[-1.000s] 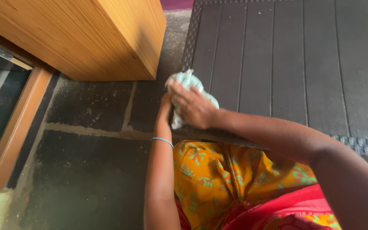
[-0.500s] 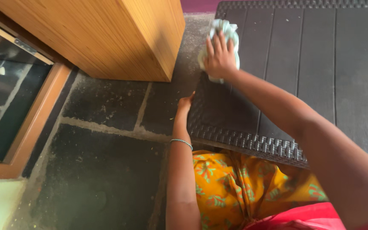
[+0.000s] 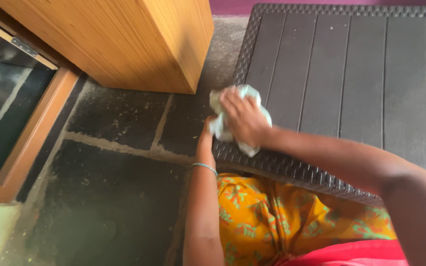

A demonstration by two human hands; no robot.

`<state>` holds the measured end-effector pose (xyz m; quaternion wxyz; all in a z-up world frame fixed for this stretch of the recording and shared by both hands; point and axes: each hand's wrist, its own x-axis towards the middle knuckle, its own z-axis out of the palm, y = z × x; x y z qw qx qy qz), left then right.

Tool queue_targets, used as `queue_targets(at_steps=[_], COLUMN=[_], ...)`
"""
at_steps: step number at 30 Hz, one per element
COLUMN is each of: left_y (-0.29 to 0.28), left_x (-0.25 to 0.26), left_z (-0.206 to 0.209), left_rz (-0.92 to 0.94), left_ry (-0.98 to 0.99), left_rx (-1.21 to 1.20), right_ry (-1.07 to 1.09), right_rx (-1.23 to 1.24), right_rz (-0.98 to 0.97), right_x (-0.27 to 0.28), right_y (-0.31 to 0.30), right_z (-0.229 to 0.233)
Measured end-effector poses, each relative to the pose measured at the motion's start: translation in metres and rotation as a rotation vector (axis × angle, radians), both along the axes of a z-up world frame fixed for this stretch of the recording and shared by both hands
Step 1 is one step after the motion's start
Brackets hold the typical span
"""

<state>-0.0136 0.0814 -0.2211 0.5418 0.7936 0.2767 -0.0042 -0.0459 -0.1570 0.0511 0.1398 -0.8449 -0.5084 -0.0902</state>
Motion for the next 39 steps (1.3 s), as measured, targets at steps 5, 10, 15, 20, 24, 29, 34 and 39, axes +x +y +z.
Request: queue_targets(at_steps=[5, 10, 15, 20, 24, 29, 34, 39], left_y=[0.006, -0.011, -0.046, -0.086, -0.088, -0.084, -0.089, -0.095], left_x=[0.004, -0.024, -0.034, -0.026, -0.034, -0.029, -0.033, -0.038], left_z=[0.012, 0.078, 0.187, 0.243, 0.242, 0.235, 0.241, 0.262], left_rz=[-0.061, 0.044, -0.014, 0.005, -0.001, -0.009, 0.004, -0.010], left_ry=[0.090, 0.056, 0.011, 0.218, 0.176, 0.100, 0.099, 0.137], left_rx=[0.156, -0.018, -0.022, 0.295, 0.316, 0.310, 0.308, 0.318], right_ry=[0.036, 0.058, 0.087, 0.072, -0.027, 0.045, 0.125, 0.033], right_rx=[0.137, 0.080, 0.076, 0.031, -0.007, 0.023, -0.025, 0.137], right_rz=[-0.204, -0.429, -0.497, -0.418, -0.303, -0.026, -0.059, -0.174], right_x=[0.142, 0.249, 0.269, 0.242, 0.158, 0.059, 0.093, 0.221], right_y=[0.037, 0.077, 0.090, 0.070, 0.027, -0.065, -0.065, -0.010], right_z=[-0.021, -0.028, -0.036, -0.017, -0.006, 0.003, 0.003, -0.011])
